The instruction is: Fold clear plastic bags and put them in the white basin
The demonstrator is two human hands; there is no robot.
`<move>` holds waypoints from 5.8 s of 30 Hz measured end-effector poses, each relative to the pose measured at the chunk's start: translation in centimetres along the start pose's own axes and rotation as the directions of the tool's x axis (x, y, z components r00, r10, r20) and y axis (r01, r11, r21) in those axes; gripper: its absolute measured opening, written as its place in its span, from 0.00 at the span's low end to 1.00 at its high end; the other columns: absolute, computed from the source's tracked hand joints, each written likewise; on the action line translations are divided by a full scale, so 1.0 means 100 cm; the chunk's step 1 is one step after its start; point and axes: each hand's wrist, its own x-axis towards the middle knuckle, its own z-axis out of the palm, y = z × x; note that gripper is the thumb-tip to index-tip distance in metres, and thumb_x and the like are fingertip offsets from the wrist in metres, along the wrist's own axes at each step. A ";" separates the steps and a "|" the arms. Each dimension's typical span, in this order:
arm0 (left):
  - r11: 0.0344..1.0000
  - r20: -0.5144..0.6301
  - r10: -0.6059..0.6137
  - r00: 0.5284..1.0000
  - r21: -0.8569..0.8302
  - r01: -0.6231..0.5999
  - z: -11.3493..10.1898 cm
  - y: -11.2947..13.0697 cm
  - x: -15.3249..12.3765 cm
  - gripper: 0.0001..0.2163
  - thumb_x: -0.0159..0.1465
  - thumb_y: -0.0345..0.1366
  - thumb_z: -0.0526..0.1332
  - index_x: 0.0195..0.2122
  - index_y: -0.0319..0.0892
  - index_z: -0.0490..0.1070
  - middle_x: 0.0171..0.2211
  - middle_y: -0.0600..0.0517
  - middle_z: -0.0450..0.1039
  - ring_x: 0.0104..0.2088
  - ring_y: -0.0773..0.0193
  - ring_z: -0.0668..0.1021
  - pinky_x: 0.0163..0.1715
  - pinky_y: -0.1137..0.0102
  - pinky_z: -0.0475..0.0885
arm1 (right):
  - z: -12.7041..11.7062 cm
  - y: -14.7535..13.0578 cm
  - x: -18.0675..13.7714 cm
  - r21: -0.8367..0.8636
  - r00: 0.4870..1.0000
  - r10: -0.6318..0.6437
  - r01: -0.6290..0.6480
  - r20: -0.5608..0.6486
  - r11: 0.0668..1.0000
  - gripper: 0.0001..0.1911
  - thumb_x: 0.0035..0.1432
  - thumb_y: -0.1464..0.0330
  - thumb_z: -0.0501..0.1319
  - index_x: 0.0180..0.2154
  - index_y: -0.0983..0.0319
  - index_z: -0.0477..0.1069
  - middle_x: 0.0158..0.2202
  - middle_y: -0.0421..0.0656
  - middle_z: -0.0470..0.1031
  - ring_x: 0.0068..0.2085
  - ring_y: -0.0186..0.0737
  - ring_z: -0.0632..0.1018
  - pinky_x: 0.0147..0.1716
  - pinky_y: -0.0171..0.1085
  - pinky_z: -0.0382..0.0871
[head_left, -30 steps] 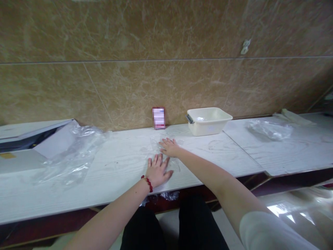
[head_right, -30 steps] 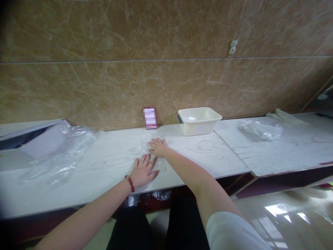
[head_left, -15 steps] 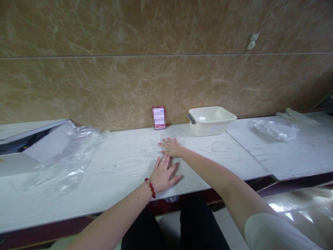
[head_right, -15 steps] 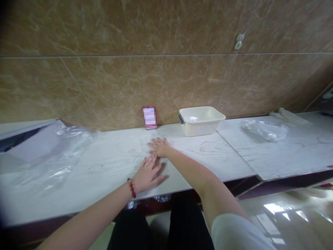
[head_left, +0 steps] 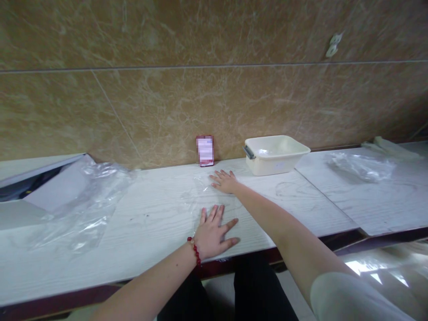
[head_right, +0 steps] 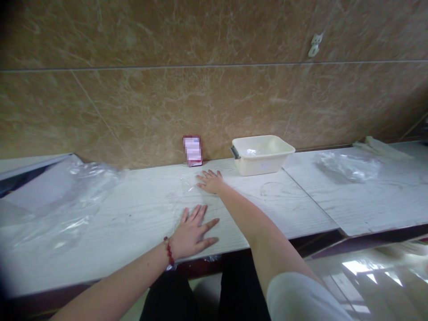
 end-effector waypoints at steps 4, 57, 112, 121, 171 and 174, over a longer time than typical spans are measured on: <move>1.000 -0.003 -0.006 1.000 0.002 0.006 0.000 0.000 -0.001 0.26 0.55 0.57 0.41 0.55 0.58 0.48 0.60 0.47 0.36 0.57 0.45 0.44 0.48 0.44 0.37 | -0.006 0.003 0.008 -0.009 0.992 0.090 -0.092 -0.090 0.996 0.29 0.56 0.52 0.37 0.57 0.55 0.45 0.60 0.43 0.43 0.59 0.47 0.44 0.52 0.54 0.36; 0.912 -0.036 -0.366 0.930 -0.214 0.351 -0.037 -0.171 0.016 0.10 0.52 0.39 0.52 0.27 0.41 0.69 0.25 0.52 0.68 0.28 0.64 0.70 0.31 0.72 0.63 | 0.010 -0.108 -0.066 0.082 0.933 -0.312 0.330 -0.182 0.940 0.25 0.56 0.57 0.45 0.53 0.59 0.55 0.55 0.46 0.55 0.54 0.46 0.56 0.49 0.46 0.52; 0.513 -0.140 -0.524 0.840 -0.839 0.180 -0.029 -0.122 0.036 0.19 0.47 0.40 0.61 0.39 0.40 0.60 0.23 0.57 0.67 0.19 0.71 0.71 0.21 0.75 0.66 | 0.014 -0.071 -0.029 0.659 0.930 -0.040 0.290 -0.366 0.694 0.27 0.48 0.74 0.54 0.50 0.59 0.50 0.47 0.44 0.65 0.24 0.26 0.67 0.30 0.32 0.65; 0.423 -0.106 -0.445 0.889 -0.900 0.104 -0.021 -0.120 0.040 0.17 0.50 0.44 0.59 0.36 0.40 0.60 0.23 0.56 0.68 0.20 0.70 0.72 0.23 0.71 0.69 | 0.008 -0.071 -0.032 0.632 0.945 -0.080 0.274 -0.318 0.725 0.28 0.45 0.78 0.53 0.50 0.59 0.53 0.33 0.38 0.71 0.29 0.28 0.70 0.31 0.30 0.63; 0.967 0.232 -0.251 0.940 0.017 0.254 -0.029 -0.149 0.019 0.29 0.48 0.61 0.48 0.51 0.60 0.55 0.60 0.52 0.34 0.57 0.43 0.38 0.49 0.46 0.39 | -0.017 -0.025 -0.033 0.198 0.934 -0.312 0.343 -0.172 0.918 0.09 0.44 0.72 0.56 0.27 0.57 0.74 0.35 0.40 0.71 0.39 0.38 0.69 0.41 0.36 0.57; 0.968 0.236 -0.248 0.940 0.020 0.251 -0.029 -0.150 0.019 0.31 0.46 0.62 0.49 0.52 0.60 0.55 0.60 0.51 0.34 0.57 0.42 0.38 0.49 0.46 0.39 | -0.016 -0.029 -0.035 0.203 0.929 -0.289 0.336 -0.229 0.920 0.09 0.47 0.66 0.57 0.32 0.55 0.74 0.39 0.41 0.70 0.42 0.40 0.67 0.43 0.40 0.56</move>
